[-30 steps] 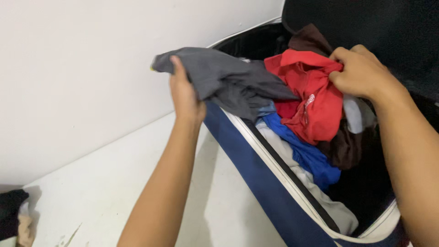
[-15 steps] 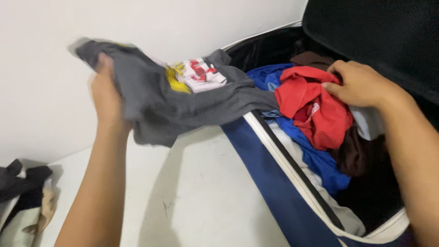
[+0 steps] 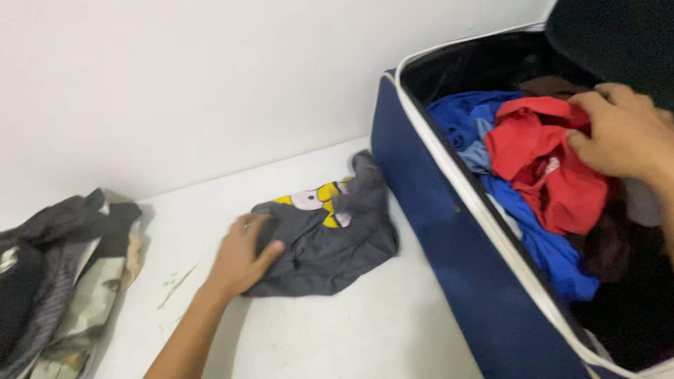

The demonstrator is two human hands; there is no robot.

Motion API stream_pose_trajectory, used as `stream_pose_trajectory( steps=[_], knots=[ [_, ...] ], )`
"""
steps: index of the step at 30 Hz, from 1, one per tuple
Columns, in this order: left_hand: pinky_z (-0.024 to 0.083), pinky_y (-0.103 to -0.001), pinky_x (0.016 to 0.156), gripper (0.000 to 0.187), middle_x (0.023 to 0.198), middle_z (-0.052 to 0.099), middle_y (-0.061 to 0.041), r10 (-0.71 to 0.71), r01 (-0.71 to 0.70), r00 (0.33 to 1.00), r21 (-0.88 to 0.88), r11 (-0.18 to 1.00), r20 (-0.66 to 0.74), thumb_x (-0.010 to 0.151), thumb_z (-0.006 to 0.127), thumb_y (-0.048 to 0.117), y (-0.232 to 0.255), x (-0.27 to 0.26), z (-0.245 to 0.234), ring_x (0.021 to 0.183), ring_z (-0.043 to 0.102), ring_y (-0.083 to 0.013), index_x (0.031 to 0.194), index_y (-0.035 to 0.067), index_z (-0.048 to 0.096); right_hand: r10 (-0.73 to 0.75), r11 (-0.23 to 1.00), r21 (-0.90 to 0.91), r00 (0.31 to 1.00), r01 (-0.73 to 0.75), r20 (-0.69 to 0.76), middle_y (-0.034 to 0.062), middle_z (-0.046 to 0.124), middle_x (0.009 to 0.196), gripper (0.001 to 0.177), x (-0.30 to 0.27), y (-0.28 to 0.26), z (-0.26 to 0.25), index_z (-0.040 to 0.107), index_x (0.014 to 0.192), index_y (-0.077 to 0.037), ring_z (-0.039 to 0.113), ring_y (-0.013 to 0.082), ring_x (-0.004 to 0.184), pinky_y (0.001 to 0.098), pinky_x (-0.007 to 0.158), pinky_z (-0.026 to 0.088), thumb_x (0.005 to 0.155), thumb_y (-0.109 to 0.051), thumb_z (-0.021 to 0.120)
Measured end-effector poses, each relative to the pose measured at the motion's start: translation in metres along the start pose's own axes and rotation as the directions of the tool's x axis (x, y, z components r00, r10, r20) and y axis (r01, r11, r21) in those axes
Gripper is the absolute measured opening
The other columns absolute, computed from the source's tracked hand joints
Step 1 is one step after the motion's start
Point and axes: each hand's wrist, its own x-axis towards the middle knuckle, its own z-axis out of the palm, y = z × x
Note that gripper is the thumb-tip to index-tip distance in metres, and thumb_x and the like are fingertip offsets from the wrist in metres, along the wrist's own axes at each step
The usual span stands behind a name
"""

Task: The person removes various garments from a blue suitcase, including shirts, pants, and shorts, and folds each item by hand on a white surface. The folded clothes are stacked in a pile next to the suitcase as the process continues.

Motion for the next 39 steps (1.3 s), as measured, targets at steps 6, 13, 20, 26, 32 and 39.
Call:
stream_pose_trajectory(
  steps=[6,13,20,26,32,39],
  knots=[
    [0.018,-0.071,0.113,0.102,0.153,0.034,-0.033,0.099,-0.136,0.978,0.202,0.97,0.183,0.061,0.089,0.056,0.026,-0.024,0.019,0.149,0.02,-0.0568,0.143,0.008,0.053,-0.287,0.912,0.182,0.889,0.368,-0.357,0.0219,0.057,0.146,0.058,-0.021,-0.056,-0.054,0.063,0.139,-0.009,0.055,0.0406,0.132,0.0514,0.108,0.045,0.085,-0.029,0.071],
    [0.048,-0.05,0.099,0.055,0.13,0.065,-0.017,0.032,-0.034,0.998,0.044,0.998,0.058,0.073,0.075,0.015,0.041,-0.05,0.03,0.126,0.057,-0.0382,0.127,0.011,0.065,-0.679,0.645,0.263,0.696,0.717,-0.234,0.0149,0.056,0.145,0.055,-0.05,-0.158,-0.134,0.062,0.133,-0.011,0.057,0.0353,0.128,0.0477,0.105,0.045,0.087,-0.041,0.069],
    [0.058,-0.029,0.084,0.043,0.099,0.077,-0.01,-0.124,0.062,0.992,-0.72,0.691,-0.033,0.082,0.066,0.003,0.104,-0.065,-0.068,0.091,0.073,-0.0168,0.124,0.002,0.066,-0.807,0.561,0.438,0.345,0.702,0.479,0.0148,0.049,0.15,0.107,-0.084,-0.262,-0.159,0.024,0.161,-0.022,0.058,0.0344,0.128,0.043,0.109,0.047,0.078,-0.061,0.079],
    [0.054,-0.031,0.104,0.045,0.122,0.069,-0.009,-0.084,-0.126,0.984,-0.945,0.303,-0.158,0.091,0.064,-0.002,0.112,-0.115,-0.127,0.114,0.066,-0.0145,0.135,-0.004,0.057,-0.954,0.296,0.825,0.188,0.482,0.233,0.0049,0.07,0.129,0.08,-0.127,-0.349,-0.189,0.049,0.146,-0.025,0.068,0.0286,0.12,0.0398,0.1,0.053,0.075,-0.039,0.083],
    [0.05,-0.032,0.111,0.048,0.13,0.064,-0.01,-0.174,-0.226,0.936,-0.904,0.364,-0.305,0.093,0.066,-0.003,0.089,-0.177,-0.17,0.122,0.062,-0.0164,0.14,-0.004,0.055,-0.917,-0.295,0.847,0.117,0.443,-0.381,0.0159,0.069,0.13,0.057,-0.144,-0.439,-0.186,0.061,0.133,-0.013,0.065,0.0327,0.119,0.0424,0.097,0.05,0.082,-0.019,0.085],
    [0.052,-0.033,0.099,0.045,0.12,0.068,-0.012,-0.526,-0.13,0.691,-0.801,0.584,-0.496,0.091,0.069,0.007,0.051,-0.251,-0.275,0.111,0.066,-0.0194,0.133,-0.006,0.06,-0.992,0.068,0.996,-0.106,0.058,0.074,0.0121,0.075,0.119,0.064,-0.157,-0.508,-0.152,0.051,0.146,-0.013,0.068,0.0242,0.104,0.0381,0.094,0.056,0.083,-0.009,0.063]
  ],
)
